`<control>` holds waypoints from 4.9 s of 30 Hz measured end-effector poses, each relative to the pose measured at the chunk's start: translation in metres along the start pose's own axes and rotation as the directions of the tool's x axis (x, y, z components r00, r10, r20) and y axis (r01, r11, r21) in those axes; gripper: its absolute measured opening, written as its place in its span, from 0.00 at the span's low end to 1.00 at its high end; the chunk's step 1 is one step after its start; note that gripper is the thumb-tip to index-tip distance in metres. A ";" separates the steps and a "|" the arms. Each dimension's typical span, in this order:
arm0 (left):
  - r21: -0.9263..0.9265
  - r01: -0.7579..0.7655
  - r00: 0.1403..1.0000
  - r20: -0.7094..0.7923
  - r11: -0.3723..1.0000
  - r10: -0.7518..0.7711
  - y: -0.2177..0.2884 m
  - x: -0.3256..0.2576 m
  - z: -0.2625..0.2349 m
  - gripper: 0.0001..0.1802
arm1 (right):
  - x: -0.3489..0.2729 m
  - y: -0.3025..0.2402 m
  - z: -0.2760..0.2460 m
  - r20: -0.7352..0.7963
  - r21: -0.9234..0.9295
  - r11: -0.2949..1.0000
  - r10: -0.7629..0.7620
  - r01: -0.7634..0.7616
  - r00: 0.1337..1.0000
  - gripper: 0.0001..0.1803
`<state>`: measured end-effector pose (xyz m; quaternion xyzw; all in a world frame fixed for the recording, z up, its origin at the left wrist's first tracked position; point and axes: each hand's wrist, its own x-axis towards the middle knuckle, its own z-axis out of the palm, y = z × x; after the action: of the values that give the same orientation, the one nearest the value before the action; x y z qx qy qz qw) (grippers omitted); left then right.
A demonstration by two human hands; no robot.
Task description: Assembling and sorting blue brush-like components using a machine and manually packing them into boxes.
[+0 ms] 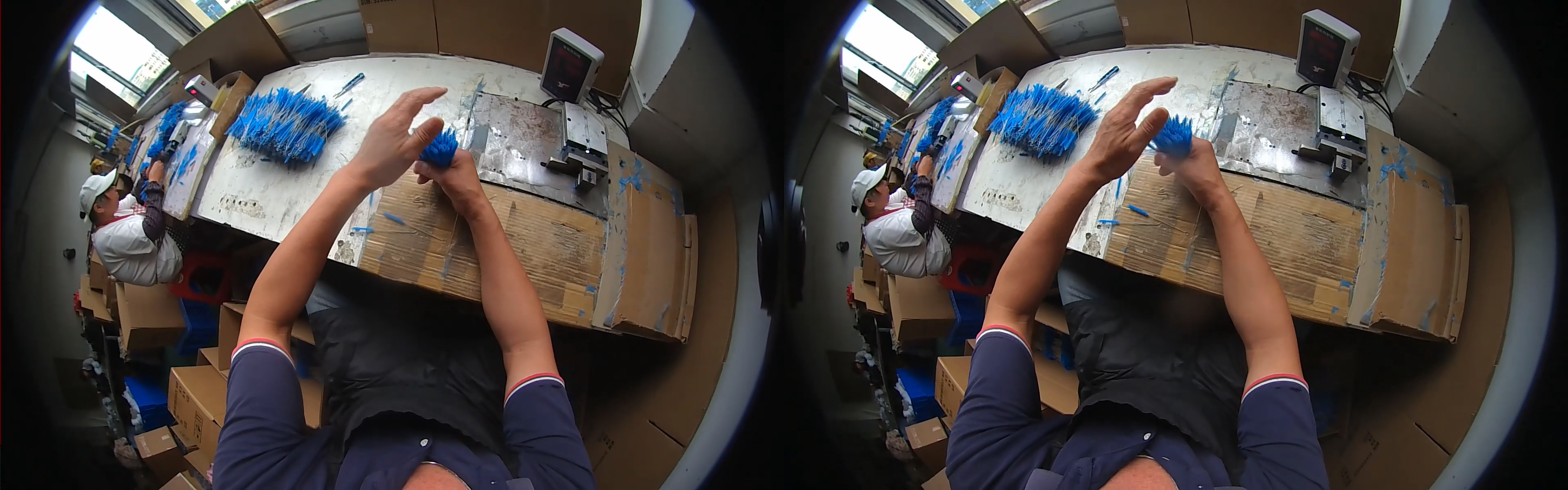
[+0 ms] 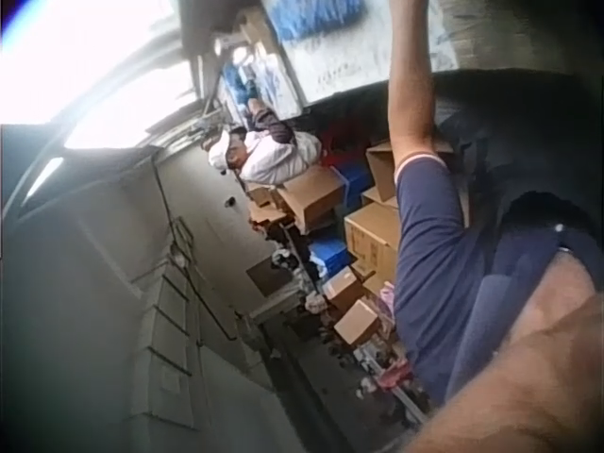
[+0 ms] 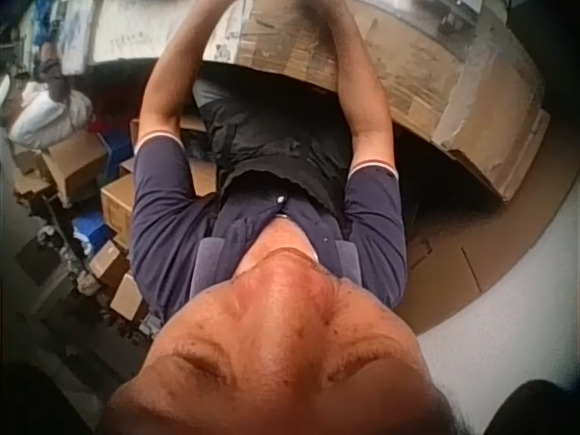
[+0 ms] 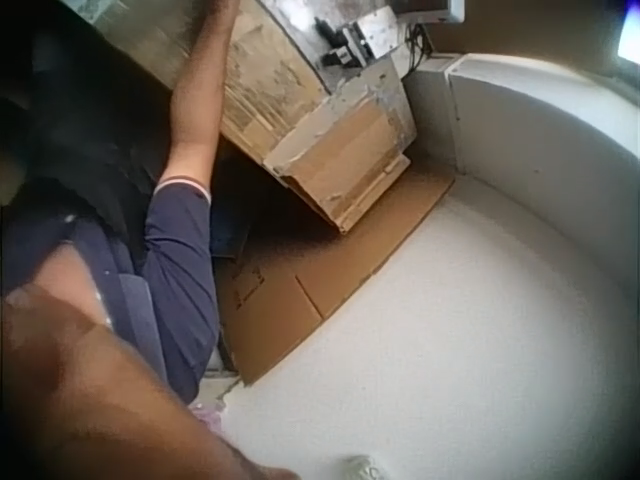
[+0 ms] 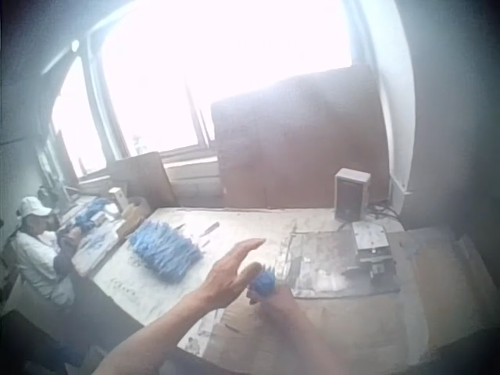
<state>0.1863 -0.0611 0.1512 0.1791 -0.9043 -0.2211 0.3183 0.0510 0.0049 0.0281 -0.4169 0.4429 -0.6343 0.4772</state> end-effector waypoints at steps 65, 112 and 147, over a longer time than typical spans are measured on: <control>0.454 -0.344 0.921 0.333 0.822 0.202 -0.017 -0.079 0.026 0.11 | -0.006 -0.016 -0.018 -0.098 0.400 0.909 0.171 -0.118 0.980 0.09; -0.297 0.469 0.812 -0.226 0.832 -0.538 -0.031 -0.080 0.052 0.17 | -0.009 0.000 0.003 -0.004 0.451 0.872 0.216 -0.190 0.976 0.19; 0.200 0.431 0.894 0.040 0.880 -0.447 0.025 -0.133 0.075 0.09 | 0.011 0.015 -0.030 -0.527 0.668 0.674 0.130 0.315 0.840 0.11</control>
<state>0.2305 0.0435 0.0457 0.3988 -0.8694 -0.2094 0.2032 0.0236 -0.0035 0.0072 -0.0196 0.2425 -0.8714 0.4259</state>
